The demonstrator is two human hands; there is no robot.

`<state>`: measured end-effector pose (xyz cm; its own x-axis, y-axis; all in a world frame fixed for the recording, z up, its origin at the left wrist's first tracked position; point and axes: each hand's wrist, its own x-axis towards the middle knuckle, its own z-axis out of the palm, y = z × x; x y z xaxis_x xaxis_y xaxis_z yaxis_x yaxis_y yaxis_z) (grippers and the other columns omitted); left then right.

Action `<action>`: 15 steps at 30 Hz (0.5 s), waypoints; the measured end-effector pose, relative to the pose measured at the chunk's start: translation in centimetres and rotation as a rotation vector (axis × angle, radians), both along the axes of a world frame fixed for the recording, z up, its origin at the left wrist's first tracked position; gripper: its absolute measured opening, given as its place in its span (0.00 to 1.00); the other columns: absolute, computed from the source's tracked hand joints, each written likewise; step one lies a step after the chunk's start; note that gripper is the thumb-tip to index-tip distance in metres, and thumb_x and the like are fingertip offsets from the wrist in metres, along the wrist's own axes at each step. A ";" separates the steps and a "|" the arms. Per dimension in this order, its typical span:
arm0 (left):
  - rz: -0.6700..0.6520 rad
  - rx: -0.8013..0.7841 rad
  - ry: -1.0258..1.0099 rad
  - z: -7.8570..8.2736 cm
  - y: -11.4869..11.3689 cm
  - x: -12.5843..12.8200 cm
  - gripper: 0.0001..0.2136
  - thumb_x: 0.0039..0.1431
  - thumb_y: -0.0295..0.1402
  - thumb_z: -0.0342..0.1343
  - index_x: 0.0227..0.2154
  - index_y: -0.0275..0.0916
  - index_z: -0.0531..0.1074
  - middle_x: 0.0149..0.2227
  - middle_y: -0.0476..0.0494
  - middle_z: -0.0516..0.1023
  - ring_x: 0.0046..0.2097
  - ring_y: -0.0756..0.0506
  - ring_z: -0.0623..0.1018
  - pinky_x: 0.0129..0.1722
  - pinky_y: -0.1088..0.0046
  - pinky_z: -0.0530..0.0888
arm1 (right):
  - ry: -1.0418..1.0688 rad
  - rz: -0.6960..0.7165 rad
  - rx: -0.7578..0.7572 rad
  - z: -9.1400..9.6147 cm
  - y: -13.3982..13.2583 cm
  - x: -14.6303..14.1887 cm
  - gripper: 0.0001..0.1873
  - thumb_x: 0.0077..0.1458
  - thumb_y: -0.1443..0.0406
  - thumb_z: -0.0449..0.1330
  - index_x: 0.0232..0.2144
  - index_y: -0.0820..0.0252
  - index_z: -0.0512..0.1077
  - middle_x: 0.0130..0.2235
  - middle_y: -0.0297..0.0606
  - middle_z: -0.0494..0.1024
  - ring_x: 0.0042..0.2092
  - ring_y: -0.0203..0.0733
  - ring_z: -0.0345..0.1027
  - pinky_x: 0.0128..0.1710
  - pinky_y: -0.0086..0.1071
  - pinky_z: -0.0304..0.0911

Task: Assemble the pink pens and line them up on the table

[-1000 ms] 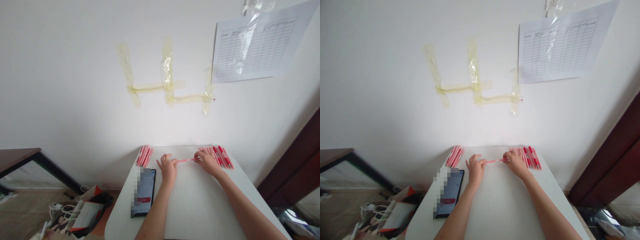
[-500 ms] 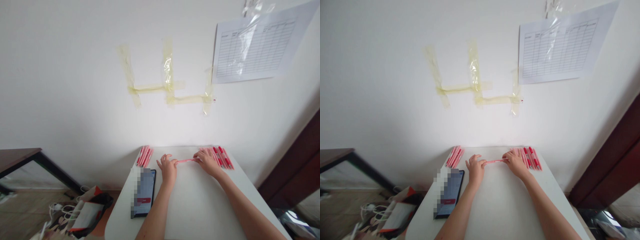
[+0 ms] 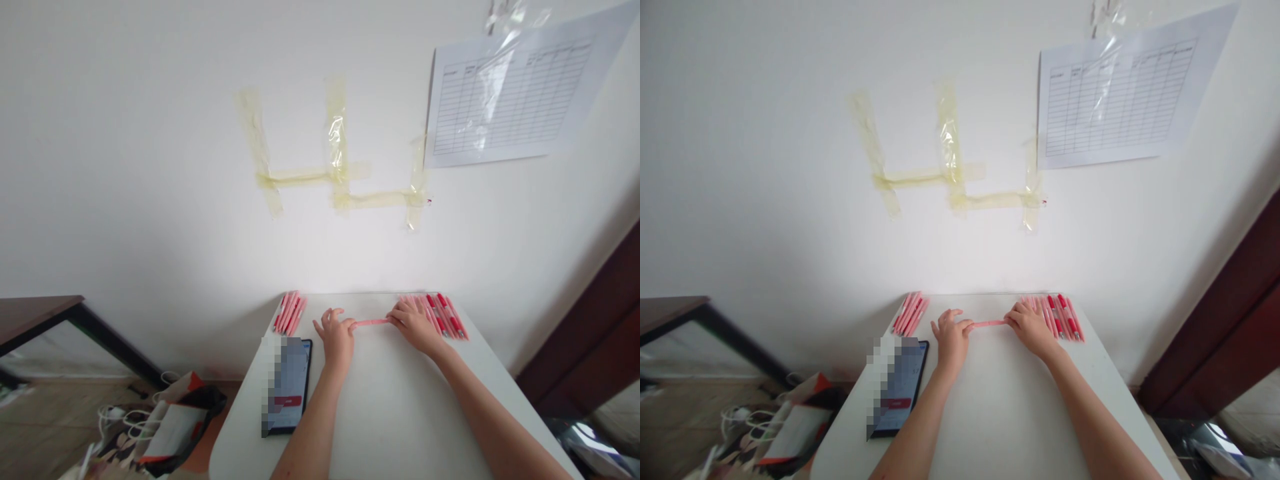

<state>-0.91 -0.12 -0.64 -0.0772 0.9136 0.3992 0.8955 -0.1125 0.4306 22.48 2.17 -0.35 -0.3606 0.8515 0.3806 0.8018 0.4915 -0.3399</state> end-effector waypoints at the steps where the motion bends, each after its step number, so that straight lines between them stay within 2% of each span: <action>1: 0.000 -0.001 0.000 0.0 0.0 0.0 0.09 0.61 0.30 0.57 0.34 0.49 0.83 0.56 0.44 0.73 0.65 0.34 0.64 0.66 0.29 0.48 | 0.005 0.006 0.002 0.1 0.0 -0.1 0.17 0.69 0.59 0.48 0.40 0.53 0.76 0.44 0.41 0.77 0.50 0.50 0.69 0.66 0.65 0.38; 5: 0.001 -0.008 0.000 -0.1 0.1 0.1 0.10 0.61 0.30 0.57 0.35 0.49 0.83 0.56 0.44 0.73 0.65 0.35 0.63 0.67 0.30 0.47 | 0.041 0.014 0.006 0.0 0.0 -0.2 0.10 0.65 0.64 0.53 0.42 0.54 0.73 0.46 0.40 0.77 0.50 0.48 0.70 0.66 0.61 0.44; 7: 0.002 -0.013 0.001 -0.2 0.1 0.1 0.10 0.61 0.30 0.57 0.36 0.49 0.83 0.56 0.44 0.73 0.65 0.35 0.63 0.67 0.30 0.47 | 0.047 0.013 -0.018 -0.1 0.0 -0.1 0.09 0.63 0.65 0.54 0.44 0.54 0.73 0.47 0.39 0.78 0.52 0.48 0.70 0.66 0.59 0.45; 12: 0.007 -0.011 0.005 -0.2 0.1 0.0 0.10 0.61 0.30 0.57 0.36 0.49 0.82 0.56 0.43 0.73 0.65 0.35 0.63 0.66 0.30 0.48 | 0.038 0.014 -0.050 -0.4 0.2 0.0 0.20 0.65 0.60 0.55 0.58 0.51 0.69 0.53 0.41 0.77 0.58 0.52 0.67 0.66 0.55 0.47; 15: 0.013 -0.012 0.001 -0.2 0.1 0.0 0.09 0.61 0.30 0.57 0.36 0.49 0.82 0.56 0.44 0.73 0.65 0.35 0.63 0.66 0.30 0.48 | 0.008 0.017 -0.033 -0.1 0.1 0.0 0.17 0.68 0.57 0.49 0.51 0.49 0.75 0.48 0.40 0.79 0.54 0.51 0.70 0.66 0.56 0.47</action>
